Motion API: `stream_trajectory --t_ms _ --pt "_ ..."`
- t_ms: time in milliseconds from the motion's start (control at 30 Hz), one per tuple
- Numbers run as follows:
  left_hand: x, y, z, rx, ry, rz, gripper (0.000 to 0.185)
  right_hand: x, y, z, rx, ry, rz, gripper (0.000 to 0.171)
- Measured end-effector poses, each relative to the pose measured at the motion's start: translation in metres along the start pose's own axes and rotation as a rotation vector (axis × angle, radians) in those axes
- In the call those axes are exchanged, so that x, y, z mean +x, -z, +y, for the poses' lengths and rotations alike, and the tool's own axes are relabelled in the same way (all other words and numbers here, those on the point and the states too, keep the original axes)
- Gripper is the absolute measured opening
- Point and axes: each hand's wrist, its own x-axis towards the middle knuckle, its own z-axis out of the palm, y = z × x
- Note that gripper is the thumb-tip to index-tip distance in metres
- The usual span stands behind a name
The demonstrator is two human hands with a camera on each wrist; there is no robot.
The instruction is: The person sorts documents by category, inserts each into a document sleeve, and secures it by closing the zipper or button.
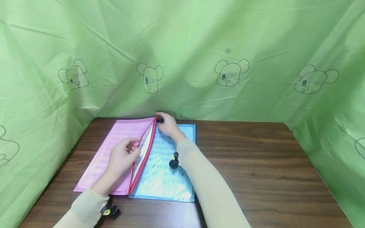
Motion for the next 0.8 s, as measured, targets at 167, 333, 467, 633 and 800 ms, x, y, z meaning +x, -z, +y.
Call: stream_trajectory --t_ms 167,333,467,633,800 --pt "0.000 0.001 0.001 -0.002 0.007 0.012 0.031 0.002 0.000 0.000 -0.061 0.031 -0.033 0.049" --pt "0.000 0.002 0.000 0.011 0.013 0.014 0.031 0.001 -0.002 0.000 0.002 -0.010 -0.030 0.038" --pt "0.001 0.003 -0.002 0.012 0.032 0.013 0.032 -0.002 -0.002 0.000 0.045 -0.045 -0.028 0.029" --pt "0.002 0.004 -0.003 0.008 0.077 0.009 0.032 -0.011 0.003 0.001 0.074 -0.054 -0.063 0.025" --pt "0.002 0.001 -0.003 0.011 0.100 -0.027 0.031 -0.019 0.009 0.003 0.064 -0.051 -0.079 0.029"
